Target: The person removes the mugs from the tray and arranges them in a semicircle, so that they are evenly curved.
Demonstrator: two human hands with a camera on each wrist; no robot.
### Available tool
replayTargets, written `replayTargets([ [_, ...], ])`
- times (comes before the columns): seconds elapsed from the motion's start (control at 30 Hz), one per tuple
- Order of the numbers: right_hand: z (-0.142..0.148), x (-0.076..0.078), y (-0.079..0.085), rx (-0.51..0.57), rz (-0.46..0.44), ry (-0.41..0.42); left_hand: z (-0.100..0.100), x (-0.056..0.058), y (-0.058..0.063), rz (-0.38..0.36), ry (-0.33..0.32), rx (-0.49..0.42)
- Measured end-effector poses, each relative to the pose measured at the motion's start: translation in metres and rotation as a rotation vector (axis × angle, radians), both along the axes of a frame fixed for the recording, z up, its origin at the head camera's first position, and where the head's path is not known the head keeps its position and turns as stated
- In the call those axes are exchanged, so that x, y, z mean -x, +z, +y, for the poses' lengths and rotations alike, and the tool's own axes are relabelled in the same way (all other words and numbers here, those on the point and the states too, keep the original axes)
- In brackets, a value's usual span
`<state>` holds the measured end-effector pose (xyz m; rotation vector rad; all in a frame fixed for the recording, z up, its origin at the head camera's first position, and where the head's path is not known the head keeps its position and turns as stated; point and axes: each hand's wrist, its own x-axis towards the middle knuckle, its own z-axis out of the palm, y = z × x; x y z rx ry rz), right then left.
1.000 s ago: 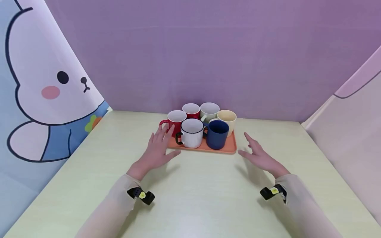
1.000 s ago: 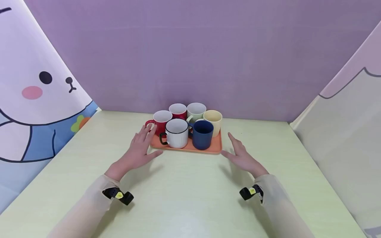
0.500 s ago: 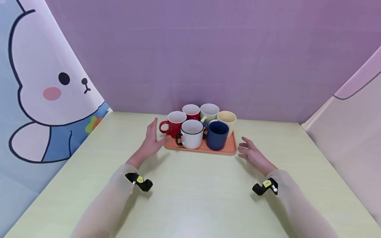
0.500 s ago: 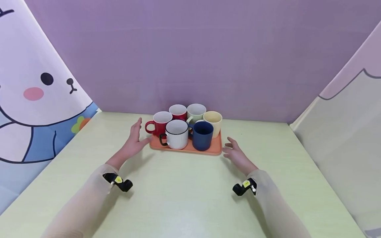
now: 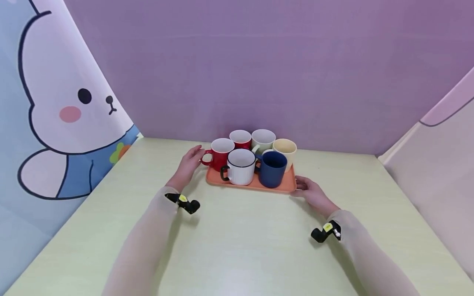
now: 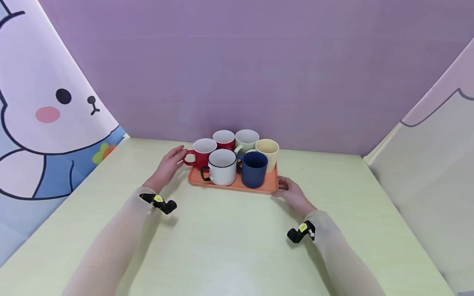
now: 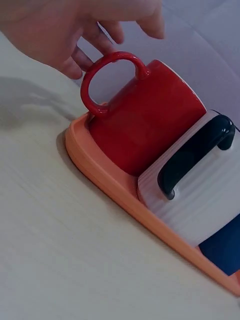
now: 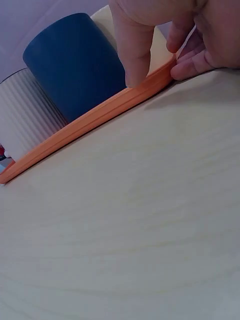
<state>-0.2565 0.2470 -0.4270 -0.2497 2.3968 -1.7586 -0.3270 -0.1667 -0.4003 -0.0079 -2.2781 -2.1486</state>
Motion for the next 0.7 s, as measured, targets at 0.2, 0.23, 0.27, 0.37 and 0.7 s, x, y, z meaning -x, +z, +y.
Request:
replayTargets([
  [0.2,0.002,0.001,-0.002,-0.028,-0.043,-0.03,0.004,0.007,-0.006,-0.011,0.002,-0.041],
  [0.23,0.002,0.001,-0.002,-0.034,-0.044,-0.035,0.004,0.008,-0.007,-0.01,0.001,-0.041],
  [0.27,0.002,0.002,-0.002,-0.033,-0.042,-0.033,0.003,0.008,-0.009,-0.013,0.001,-0.041],
  [0.37,0.0,0.002,-0.001,-0.034,-0.033,-0.03,0.0,0.008,-0.011,-0.016,-0.007,-0.048],
  [0.7,-0.001,0.008,-0.011,-0.082,-0.022,-0.058,-0.007,0.004,-0.01,-0.007,-0.073,0.052],
])
